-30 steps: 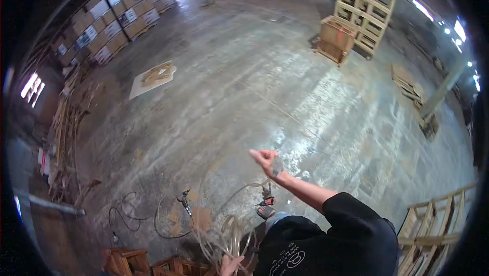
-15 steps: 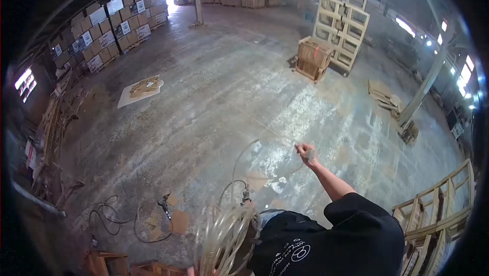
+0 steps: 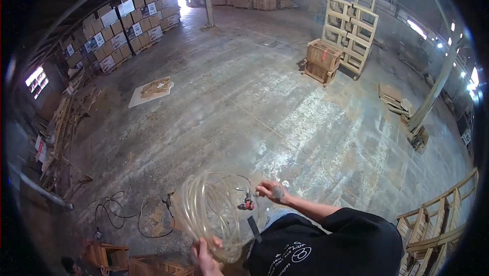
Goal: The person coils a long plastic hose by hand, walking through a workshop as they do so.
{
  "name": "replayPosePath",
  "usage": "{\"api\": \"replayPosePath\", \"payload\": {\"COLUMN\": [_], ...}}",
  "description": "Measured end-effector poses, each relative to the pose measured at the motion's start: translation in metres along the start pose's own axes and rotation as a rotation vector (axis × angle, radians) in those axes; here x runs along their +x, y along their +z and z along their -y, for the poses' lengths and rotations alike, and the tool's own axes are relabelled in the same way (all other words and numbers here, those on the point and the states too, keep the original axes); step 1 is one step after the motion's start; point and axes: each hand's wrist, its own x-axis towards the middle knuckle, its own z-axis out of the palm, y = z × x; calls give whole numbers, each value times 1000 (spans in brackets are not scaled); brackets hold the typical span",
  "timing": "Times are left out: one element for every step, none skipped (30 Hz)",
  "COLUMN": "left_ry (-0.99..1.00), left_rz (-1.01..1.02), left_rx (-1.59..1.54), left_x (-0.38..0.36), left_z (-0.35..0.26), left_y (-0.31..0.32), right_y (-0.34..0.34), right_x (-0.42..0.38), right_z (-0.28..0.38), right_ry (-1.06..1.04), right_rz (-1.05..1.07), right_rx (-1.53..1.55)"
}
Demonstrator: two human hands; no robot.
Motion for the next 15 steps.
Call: {"api": "replayPosePath", "payload": {"left_ry": [-40, -77, -63, -111, -155, -164, -165, -159, -181, -218, -230, -163, -197, -235, -232], "left_rz": [-41, -90, -33, -69, -123, -49, -103, 66, 86, 110, 220, 119, 123, 144, 101], "left_rx": [-36, -74, -2, 51, 98, 246, 374, 385, 526, 664, 1005, 1083, 1197, 1309, 1310], "left_x": [7, 15, 30, 40, 43, 43, 42, 46, 49, 54, 58, 54, 48, 43, 35], "left_z": [7, 18, 45, 64, 76, 82, 88, 89, 99, 108, 99, 121, 114, 104, 119], "left_y": [26, 44, 45, 58, 80, 113, 143, 158, 164, 169, 182, 188, 205, 219, 221], "right_y": [0, 0, 5, 5, 1, -4, 4, 8, -3, -24, -39, -51, -61, -65, -66], "right_x": [-7, -13, -17, -18, -23, -25, -14, -13, -12, -11, -3, 3, 5, 7, 14], "right_z": [6, 16, 15, 14, 27, 36, -15, -66, -56, -32, -22, -17, -17, -19, -44], "right_ry": [19, 38, -17, 10, 30, 54, 7, -37, 238, 540, 521, 515, 508, 494, 521], "right_rz": [46, 102, 172, 339, 432, 544, 654, 659, 665, 647, 705, 750, 683, 604, 558], "right_rx": [91, 181, 282, 356, 424, 486, 418, 361, 576, 753, 912, 1072, 1075, 1079, 1174]}}
